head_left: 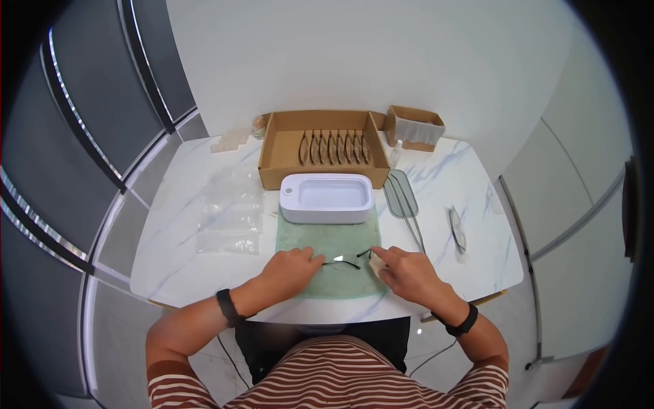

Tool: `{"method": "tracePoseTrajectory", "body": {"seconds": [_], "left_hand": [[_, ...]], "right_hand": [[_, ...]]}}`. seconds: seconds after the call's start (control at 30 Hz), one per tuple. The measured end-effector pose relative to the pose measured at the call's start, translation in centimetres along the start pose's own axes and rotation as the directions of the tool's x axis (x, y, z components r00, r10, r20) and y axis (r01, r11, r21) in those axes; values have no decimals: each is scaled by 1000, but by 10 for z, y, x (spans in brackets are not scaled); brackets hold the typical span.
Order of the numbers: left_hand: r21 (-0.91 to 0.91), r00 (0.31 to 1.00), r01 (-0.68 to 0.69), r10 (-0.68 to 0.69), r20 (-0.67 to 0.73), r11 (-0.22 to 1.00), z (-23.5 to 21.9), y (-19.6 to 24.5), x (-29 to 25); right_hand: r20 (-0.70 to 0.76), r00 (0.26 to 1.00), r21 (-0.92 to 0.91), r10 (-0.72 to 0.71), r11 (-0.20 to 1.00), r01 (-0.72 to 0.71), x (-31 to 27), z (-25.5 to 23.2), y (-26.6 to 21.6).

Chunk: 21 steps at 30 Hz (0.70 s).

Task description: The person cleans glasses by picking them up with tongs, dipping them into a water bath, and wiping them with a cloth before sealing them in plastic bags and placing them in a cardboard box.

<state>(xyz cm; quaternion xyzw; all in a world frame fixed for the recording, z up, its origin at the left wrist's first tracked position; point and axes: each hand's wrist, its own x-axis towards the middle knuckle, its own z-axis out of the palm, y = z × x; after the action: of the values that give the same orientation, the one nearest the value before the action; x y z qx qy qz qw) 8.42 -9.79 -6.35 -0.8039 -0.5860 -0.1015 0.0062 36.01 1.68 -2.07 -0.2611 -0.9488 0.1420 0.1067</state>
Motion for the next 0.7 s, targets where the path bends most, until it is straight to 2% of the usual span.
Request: {"method": "tracePoseTrajectory", "body": {"seconds": [0.1,0.23,0.33,0.4,0.43,0.5,0.53,0.63,0.7], "left_hand": [[-73,997,52,-48,53,996,-3,-2,2],[-75,999,33,-30,34,997,2,-8,2],[-110,993,85,-75,91,990,0,-8,3],[-313,985,157,-124,121,937,-7,-9,5],[-313,985,157,-125,121,937,-8,-15,5],[-451,978,208,-191,85,868,-13,-30,2],[-453,977,212,-195,85,866,-15,-34,1],[-418,973,184,-226,-53,890,-21,-40,-4],[-437,974,192,-225,-25,879,-28,-26,-2]], "right_hand": [[-12,999,-8,-33,999,33,2,6,-4],[-18,995,-79,-101,992,100,8,18,-14],[-8,993,-107,-115,988,114,13,24,-22],[3,991,-125,-136,983,135,17,35,-21],[16,988,-142,-155,977,156,18,38,-21],[32,987,-143,-160,976,163,21,39,-23],[49,985,-144,-167,975,172,23,39,-24],[96,983,-120,-158,978,169,28,37,-30],[114,982,-119,-150,979,164,30,37,-32]]}}
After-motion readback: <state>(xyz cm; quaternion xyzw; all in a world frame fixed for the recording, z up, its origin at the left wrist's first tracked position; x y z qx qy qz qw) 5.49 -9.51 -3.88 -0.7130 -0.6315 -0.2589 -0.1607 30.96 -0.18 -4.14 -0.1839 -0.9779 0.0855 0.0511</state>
